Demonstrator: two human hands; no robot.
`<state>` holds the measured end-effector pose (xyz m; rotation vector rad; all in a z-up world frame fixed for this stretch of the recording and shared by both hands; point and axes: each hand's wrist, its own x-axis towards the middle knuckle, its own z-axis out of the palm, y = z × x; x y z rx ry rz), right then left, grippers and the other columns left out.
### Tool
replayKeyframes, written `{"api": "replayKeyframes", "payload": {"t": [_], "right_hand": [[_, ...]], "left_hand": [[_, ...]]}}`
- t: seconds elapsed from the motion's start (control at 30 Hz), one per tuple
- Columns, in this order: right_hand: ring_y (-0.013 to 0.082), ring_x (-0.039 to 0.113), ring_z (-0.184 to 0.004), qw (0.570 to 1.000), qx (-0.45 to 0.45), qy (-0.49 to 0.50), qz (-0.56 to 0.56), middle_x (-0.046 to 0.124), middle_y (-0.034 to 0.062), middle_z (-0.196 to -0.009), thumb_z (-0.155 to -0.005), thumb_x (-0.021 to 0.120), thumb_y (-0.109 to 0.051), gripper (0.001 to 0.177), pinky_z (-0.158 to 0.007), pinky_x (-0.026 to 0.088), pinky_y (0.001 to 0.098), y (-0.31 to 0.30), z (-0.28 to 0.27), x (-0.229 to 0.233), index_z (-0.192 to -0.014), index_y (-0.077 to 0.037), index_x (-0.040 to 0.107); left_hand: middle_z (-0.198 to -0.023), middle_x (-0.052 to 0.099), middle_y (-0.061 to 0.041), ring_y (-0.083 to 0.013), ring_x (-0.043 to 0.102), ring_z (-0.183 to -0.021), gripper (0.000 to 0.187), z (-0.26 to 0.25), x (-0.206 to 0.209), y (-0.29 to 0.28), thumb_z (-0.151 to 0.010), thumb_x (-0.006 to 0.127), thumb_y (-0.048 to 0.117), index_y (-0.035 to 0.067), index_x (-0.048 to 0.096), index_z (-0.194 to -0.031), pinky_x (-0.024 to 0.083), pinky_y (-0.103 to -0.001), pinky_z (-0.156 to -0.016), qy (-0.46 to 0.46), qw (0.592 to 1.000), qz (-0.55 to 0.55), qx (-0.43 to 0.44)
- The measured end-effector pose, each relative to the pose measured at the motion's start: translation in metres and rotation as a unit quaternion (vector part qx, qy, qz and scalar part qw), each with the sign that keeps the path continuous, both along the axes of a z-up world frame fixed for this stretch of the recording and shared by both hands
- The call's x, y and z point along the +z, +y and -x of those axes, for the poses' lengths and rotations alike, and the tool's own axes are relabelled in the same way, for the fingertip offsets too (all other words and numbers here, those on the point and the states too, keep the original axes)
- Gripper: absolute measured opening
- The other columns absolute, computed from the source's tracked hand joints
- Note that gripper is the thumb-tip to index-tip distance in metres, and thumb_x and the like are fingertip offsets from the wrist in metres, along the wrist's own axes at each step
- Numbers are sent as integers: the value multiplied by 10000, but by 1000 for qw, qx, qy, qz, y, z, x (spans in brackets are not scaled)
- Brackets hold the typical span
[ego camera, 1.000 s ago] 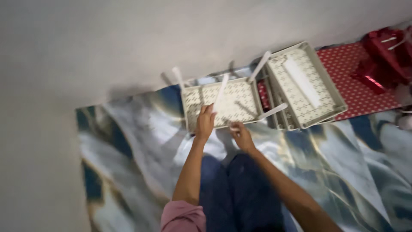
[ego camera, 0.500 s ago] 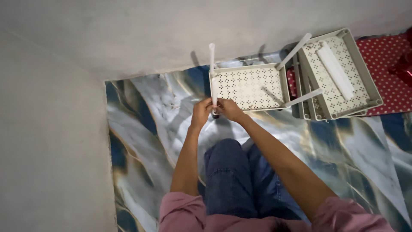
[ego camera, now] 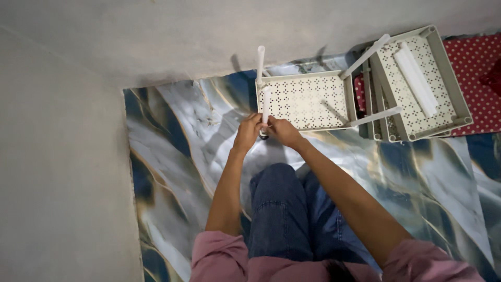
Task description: The person assembles a white plastic storage rack by inserting vertical support rods into corner holes and attaching horizontal crossbars. They repeatedly insert and remove rods to adjust the configuration while working on a patterned floor mat.
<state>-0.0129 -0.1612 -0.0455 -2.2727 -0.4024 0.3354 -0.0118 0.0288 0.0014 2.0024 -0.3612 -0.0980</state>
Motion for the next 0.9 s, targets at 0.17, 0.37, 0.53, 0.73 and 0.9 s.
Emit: {"api": "replayKeyframes", "payload": {"t": [0.17,0.37,0.53,0.73,0.9], "right_hand": [[411,708,-818,1000,5,11,28,730,221,-883,-950,651,-257,313,-754,548,501,-1,1,6,-1176,-44,612],[405,712,-848,1000,-13,10,19,743,197,-910,-948,654,-283,312,-754,549,507,0,4,3,-1163,-62,608],[391,716,-852,997,-36,7,69,746,176,-873,-969,678,-332,294,-757,553,505,8,4,-3,-1088,-75,598],[355,724,-776,996,-67,-19,64,744,143,-836,-973,677,-363,278,-684,563,478,12,10,-17,-1083,-113,622],[354,710,-745,990,-57,-54,119,727,150,-816,-945,691,-302,211,-672,556,477,13,11,-24,-1052,-125,654]], "left_hand": [[-1046,681,-177,-370,668,-970,260,-3,5,-2,-891,712,96,14,675,-1135,518,-428,-851,25,1000,5,-5],[-1058,678,-178,-384,658,-988,264,0,7,-3,-905,710,94,11,661,-1150,511,-434,-848,16,1000,5,-15],[-1096,679,-167,-399,655,-1004,235,2,10,2,-911,681,79,18,656,-1137,512,-453,-831,25,1000,-11,10],[-1140,660,-194,-434,632,-1038,181,8,-14,8,-941,628,33,19,645,-1121,518,-489,-831,-4,998,-64,15],[-1122,631,-204,-424,650,-1028,393,18,-44,3,-907,529,-64,40,618,-1275,536,-494,-864,-55,987,-151,0]]}}
